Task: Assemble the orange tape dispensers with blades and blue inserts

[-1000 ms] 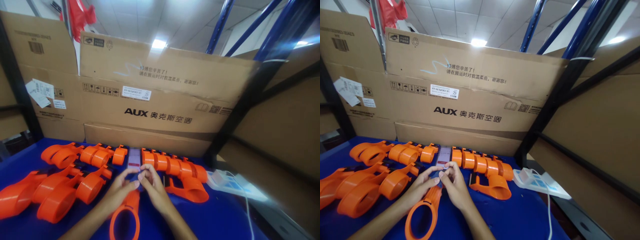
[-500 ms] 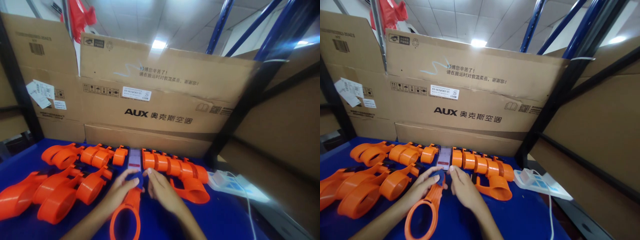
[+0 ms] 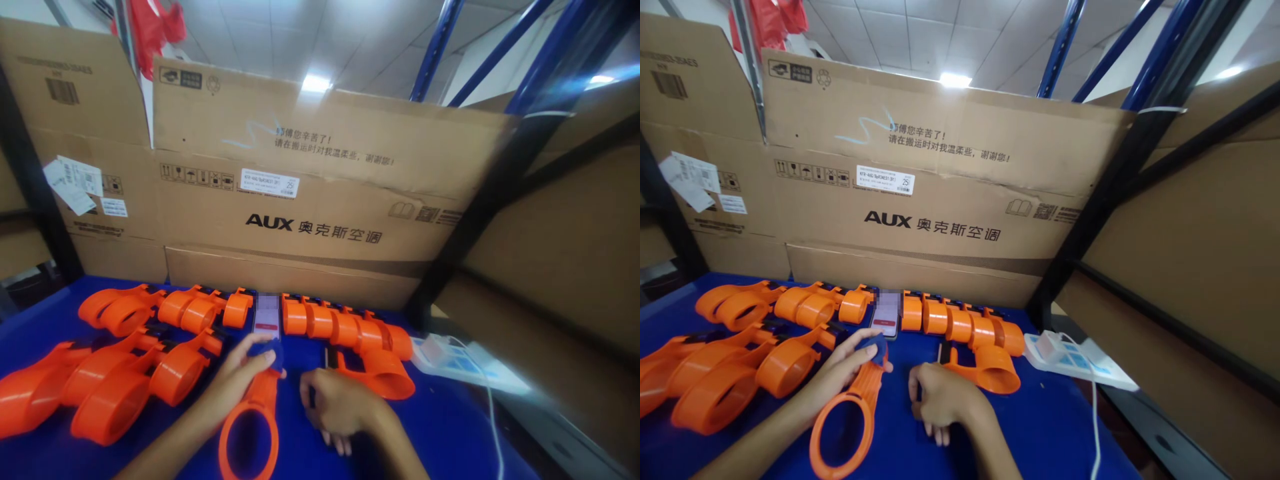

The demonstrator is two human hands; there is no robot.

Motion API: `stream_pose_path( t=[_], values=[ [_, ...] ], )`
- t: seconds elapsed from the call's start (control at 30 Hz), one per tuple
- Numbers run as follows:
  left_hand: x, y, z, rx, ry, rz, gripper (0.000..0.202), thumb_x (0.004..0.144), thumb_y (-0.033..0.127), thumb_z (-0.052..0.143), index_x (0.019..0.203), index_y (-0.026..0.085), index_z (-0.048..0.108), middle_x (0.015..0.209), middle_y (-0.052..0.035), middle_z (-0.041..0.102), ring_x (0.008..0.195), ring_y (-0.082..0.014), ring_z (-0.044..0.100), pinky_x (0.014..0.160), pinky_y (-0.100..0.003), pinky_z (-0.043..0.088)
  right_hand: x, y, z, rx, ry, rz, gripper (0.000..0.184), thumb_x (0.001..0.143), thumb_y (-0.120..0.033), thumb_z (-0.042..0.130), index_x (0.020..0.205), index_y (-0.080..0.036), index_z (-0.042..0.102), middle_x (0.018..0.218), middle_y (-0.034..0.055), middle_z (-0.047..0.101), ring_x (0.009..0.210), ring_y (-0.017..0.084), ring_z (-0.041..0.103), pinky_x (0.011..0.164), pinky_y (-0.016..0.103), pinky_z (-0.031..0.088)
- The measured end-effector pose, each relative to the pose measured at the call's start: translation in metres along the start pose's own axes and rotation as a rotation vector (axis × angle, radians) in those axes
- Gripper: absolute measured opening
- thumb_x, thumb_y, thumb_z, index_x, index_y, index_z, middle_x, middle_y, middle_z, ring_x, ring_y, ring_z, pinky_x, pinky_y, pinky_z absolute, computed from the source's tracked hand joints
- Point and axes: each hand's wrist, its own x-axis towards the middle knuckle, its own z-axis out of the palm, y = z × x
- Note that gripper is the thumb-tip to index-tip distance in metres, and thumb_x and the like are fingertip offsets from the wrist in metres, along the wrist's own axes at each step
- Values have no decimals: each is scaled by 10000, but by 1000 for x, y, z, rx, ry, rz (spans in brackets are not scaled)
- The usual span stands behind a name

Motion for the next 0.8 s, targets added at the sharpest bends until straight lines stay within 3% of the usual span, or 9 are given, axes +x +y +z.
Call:
stream_pose_path(
  t=[0.07, 0.17, 0.27, 0.37, 0.47, 0.6, 0.8],
  values=[
    [1, 0, -1, -10, 13, 19, 626, 761, 454, 797, 1285, 194, 576, 792, -74, 775, 671, -206, 726, 595, -261, 529, 7, -3, 9, 41, 36, -69, 210, 718, -49, 494, 825, -219, 557, 478, -70, 630, 267, 100, 501, 283, 150, 361],
    [4, -1, -4, -33, 62, 58, 609, 742, 457, 812, 1252, 192, 611, 845, -82, 785, 746, -233, 748, 650, -283, 550, 21, -13, 26, 107, 213, -200, 231, 789, -67, 466, 930, -227, 553, 495, -77, 612, 323, 132, 575, 287, 154, 364],
    [10, -3, -9, -61, 133, 76, 519, 740, 455, 817, 1150, 173, 671, 932, -101, 789, 839, -247, 753, 705, -289, 561, 34, -21, 38, 120, 378, -323, 168, 881, -129, 444, 961, -220, 560, 563, -66, 627, 322, 113, 561, 306, 159, 348],
    [16, -4, -15, -99, 181, 75, 471, 737, 457, 819, 1062, 141, 693, 902, -109, 788, 816, -247, 750, 716, -301, 569, 38, -22, 33, 8, 582, -370, 138, 917, -168, 466, 961, -218, 587, 619, -52, 633, 378, 111, 555, 373, 189, 367],
    [17, -3, -18, -115, 182, 72, 462, 769, 475, 786, 1049, 121, 687, 853, -113, 783, 723, -231, 736, 676, -308, 571, 34, -16, 17, -90, 695, -334, 52, 900, -221, 575, 921, -214, 622, 587, -27, 613, 525, 165, 608, 476, 231, 390],
    [16, -4, -18, -114, 181, 45, 452, 789, 478, 767, 1053, 123, 669, 833, -110, 778, 593, -190, 686, 592, -299, 557, 26, -10, 7, -290, 704, -181, 84, 840, -272, 694, 897, -217, 667, 561, -7, 627, 543, 195, 611, 556, 275, 403],
    [17, -3, -18, -107, 184, 3, 450, 756, 490, 792, 979, 109, 704, 815, -121, 782, 572, -190, 676, 535, -271, 523, 23, -15, 19, -370, 637, -161, 73, 797, -292, 735, 817, -232, 697, 654, 11, 690, 729, 223, 665, 773, 328, 436]
  ],
)
